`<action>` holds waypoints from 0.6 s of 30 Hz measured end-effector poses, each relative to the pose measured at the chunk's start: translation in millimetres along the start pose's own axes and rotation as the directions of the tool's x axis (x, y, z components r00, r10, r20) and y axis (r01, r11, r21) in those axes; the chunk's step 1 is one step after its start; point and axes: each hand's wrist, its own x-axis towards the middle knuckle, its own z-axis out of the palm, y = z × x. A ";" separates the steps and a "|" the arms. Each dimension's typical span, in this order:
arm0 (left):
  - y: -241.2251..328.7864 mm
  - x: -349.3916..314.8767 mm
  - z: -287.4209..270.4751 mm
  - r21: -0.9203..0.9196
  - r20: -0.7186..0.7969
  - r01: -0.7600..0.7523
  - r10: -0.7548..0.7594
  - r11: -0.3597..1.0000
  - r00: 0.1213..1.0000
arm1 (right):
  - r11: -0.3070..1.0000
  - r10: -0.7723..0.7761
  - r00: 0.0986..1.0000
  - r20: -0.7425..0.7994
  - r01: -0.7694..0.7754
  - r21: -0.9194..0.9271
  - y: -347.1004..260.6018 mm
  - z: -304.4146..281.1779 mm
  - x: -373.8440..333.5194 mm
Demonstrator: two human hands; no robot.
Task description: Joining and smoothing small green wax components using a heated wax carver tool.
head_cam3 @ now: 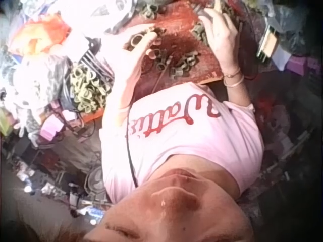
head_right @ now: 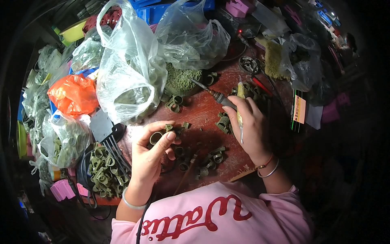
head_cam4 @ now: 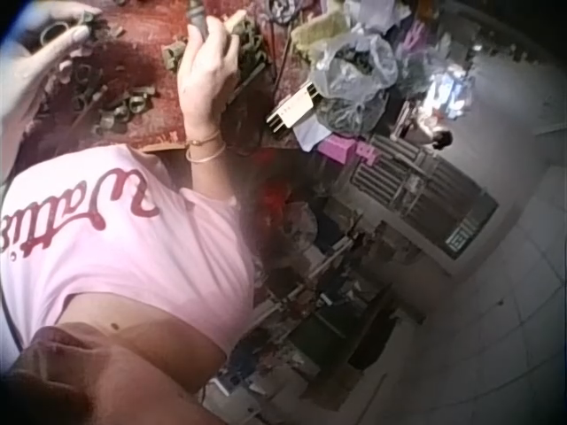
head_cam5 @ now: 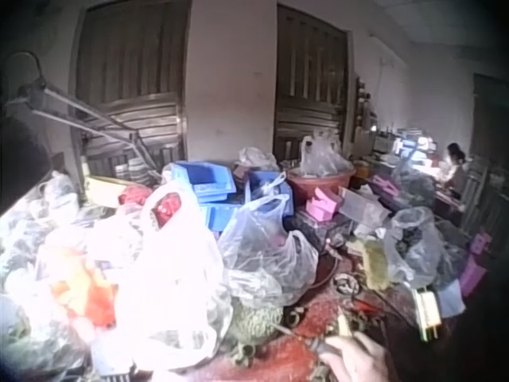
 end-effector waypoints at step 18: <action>-0.8 2.1 -0.5 -0.003 -0.078 -0.087 0.087 0.996 0.993 | 0.998 0.044 0.998 0.040 -0.042 -0.041 -0.3 0.2 5.8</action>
